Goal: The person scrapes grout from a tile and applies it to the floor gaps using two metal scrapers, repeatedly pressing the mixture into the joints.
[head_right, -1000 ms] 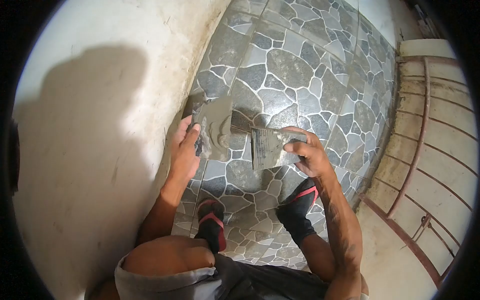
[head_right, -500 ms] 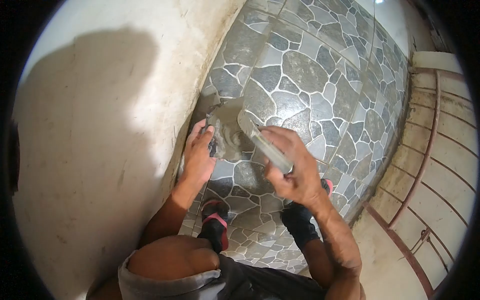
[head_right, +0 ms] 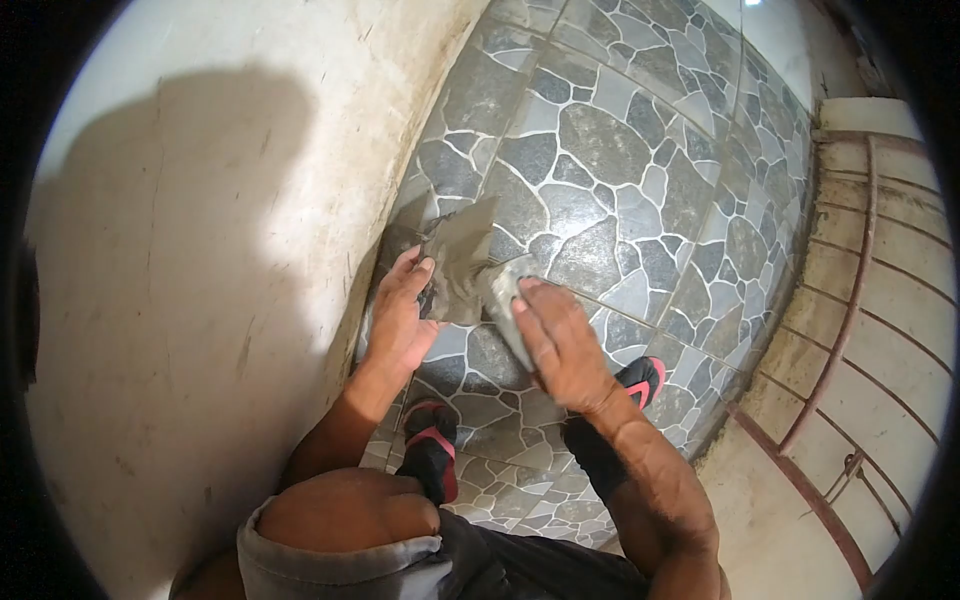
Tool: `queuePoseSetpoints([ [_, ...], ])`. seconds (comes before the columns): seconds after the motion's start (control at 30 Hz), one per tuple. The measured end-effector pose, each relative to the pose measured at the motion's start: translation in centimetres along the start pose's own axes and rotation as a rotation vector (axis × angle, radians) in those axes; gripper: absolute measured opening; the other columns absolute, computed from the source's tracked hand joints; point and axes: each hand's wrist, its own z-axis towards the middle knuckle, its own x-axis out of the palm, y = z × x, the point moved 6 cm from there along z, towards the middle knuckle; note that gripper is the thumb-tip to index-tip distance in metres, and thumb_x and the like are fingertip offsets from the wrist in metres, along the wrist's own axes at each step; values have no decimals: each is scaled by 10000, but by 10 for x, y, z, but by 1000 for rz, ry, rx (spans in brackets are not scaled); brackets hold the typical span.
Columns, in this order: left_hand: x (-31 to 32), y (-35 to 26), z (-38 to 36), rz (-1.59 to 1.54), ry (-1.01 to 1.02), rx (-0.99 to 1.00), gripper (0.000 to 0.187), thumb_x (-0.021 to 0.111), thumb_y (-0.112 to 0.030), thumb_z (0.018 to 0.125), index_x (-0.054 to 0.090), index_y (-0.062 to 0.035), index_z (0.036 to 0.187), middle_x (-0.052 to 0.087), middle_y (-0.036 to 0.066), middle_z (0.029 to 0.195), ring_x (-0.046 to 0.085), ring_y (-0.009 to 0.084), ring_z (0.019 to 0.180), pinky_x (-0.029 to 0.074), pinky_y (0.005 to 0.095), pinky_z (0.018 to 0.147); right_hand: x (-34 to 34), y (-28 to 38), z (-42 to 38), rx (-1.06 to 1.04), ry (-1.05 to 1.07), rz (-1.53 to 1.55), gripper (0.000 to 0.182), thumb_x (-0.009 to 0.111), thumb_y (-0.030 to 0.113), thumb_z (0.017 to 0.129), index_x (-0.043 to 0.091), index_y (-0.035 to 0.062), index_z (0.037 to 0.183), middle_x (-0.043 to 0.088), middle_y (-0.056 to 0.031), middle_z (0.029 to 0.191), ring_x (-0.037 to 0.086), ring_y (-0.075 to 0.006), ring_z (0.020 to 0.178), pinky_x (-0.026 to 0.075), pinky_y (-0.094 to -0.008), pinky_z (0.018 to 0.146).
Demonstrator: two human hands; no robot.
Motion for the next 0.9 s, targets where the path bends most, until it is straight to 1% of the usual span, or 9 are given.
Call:
queuePoseSetpoints([
  [0.03,0,-1,0,-4,-23,0,265,506,-126,1001,505,-55,1257,625,62,1069,636,151,900,562,356,670,-1,-7,-1,36,43,-8,590,654,33,725,511,-76,1287,529,-262,1304,559,-414,1163,445,-505,1014],
  [0.13,4,-10,-1,48,43,51,279,515,-137,997,508,-51,1262,616,46,1056,622,141,915,554,341,670,-6,-32,-7,325,-98,305,483,631,24,807,526,-71,1269,551,-247,1282,599,-354,1109,455,-415,1006],
  [0.17,1,-11,0,75,43,55,290,523,-140,994,506,-56,1271,609,45,1097,614,158,967,555,371,729,-5,-40,-14,580,-165,469,414,615,74,898,525,-54,1282,589,-191,1244,616,-274,1070,453,-338,982],
  [0.27,-7,-13,4,134,31,63,315,539,-147,989,500,-60,1290,594,46,1181,597,189,1069,556,427,851,-7,-55,-20,940,-320,926,404,616,124,940,521,-54,1289,612,-139,1212,605,-212,1070,454,-310,957],
  [0.4,-10,-11,3,128,8,72,325,535,-151,991,490,-51,1297,592,52,1189,597,184,1067,546,403,873,-10,-58,-10,928,-457,1427,453,645,118,913,498,-66,1300,625,-135,1180,611,-199,1069,469,-333,959],
  [0.6,-18,-6,1,141,-40,69,328,521,-143,997,482,-48,1308,599,56,1178,599,178,1057,536,363,861,-9,-59,0,1001,-496,1561,443,641,117,903,513,-58,1289,633,-128,1160,613,-196,1045,469,-341,947],
  [0.7,-27,0,7,148,-41,111,351,533,-136,991,476,-31,1322,607,49,1081,578,132,961,512,310,796,-15,-82,4,979,-312,1135,402,650,165,897,574,-65,1218,671,-140,1073,632,-179,971,487,-322,875],
  [0.8,-35,13,5,256,-1,137,343,536,-159,997,483,-18,1306,596,26,1016,538,90,888,470,247,760,-34,-125,52,841,-23,379,396,645,243,889,622,-47,1159,695,-138,950,639,-177,884,501,-325,799],
  [0.9,-33,21,-3,555,40,226,325,532,-180,1005,498,-22,1286,580,-2,992,499,62,855,431,215,723,-30,-201,107,649,-53,105,408,617,290,863,642,3,1151,696,-213,916,677,-315,861,514,-403,794],
])
